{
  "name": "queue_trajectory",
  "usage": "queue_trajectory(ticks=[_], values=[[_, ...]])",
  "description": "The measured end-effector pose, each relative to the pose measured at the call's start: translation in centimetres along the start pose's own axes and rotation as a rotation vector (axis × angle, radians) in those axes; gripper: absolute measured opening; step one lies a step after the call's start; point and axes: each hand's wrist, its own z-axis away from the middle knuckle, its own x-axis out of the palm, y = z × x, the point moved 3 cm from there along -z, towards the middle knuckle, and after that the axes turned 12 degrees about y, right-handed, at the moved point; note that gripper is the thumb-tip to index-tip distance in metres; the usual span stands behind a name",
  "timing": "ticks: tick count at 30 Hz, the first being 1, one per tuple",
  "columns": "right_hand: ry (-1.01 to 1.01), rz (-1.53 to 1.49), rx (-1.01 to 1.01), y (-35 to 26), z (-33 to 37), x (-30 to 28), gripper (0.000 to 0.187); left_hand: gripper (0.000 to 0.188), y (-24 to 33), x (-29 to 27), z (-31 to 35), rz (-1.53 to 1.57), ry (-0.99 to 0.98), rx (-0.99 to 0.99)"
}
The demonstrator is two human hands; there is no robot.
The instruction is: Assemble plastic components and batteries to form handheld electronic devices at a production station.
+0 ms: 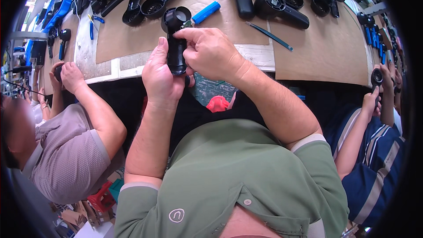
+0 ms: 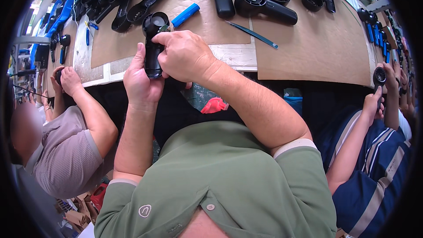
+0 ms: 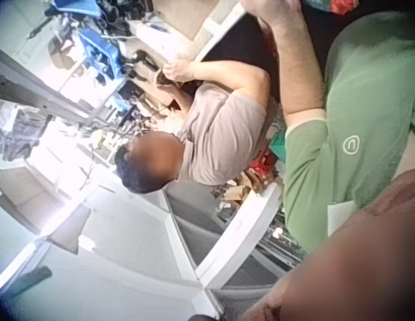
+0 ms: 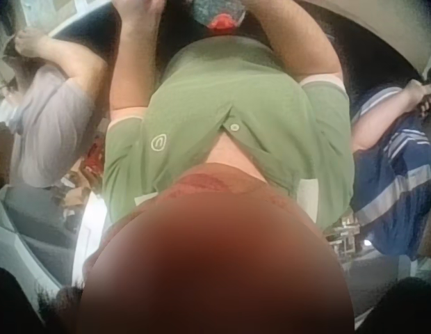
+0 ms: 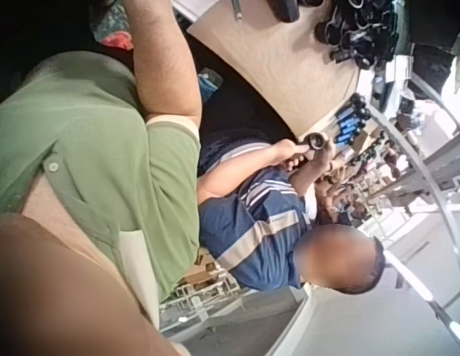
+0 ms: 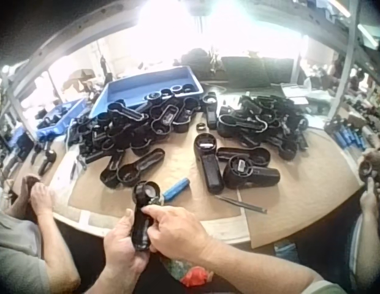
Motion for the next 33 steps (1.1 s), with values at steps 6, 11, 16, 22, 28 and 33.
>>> queue_trajectory(ticks=[6,11,16,22,28,33], values=[[-0.037,0.135,-0.076,-0.3,-0.1,0.0,0.038,0.035,0.0,-0.1,0.1,-0.008,0.066,0.012],[0.048,0.171,-0.165,0.2,0.4,0.1,0.037,0.034,-0.1,-0.2,0.0,0.008,0.063,0.007],[0.133,-0.001,-0.064,0.4,1.1,0.0,0.036,0.033,-0.1,0.1,0.3,0.015,0.017,0.031],[0.149,-0.19,0.032,0.7,1.7,0.2,0.039,0.029,-0.6,0.5,0.6,-0.049,0.014,0.201],[0.112,-0.118,-0.111,-0.2,2.2,-0.2,0.045,0.024,-0.5,0.7,1.1,-0.363,0.019,0.536],[-0.098,-0.9,0.404,1.2,3.2,-0.3,0.046,0.032,-1.1,0.9,1.1,-0.564,-0.002,0.879]])
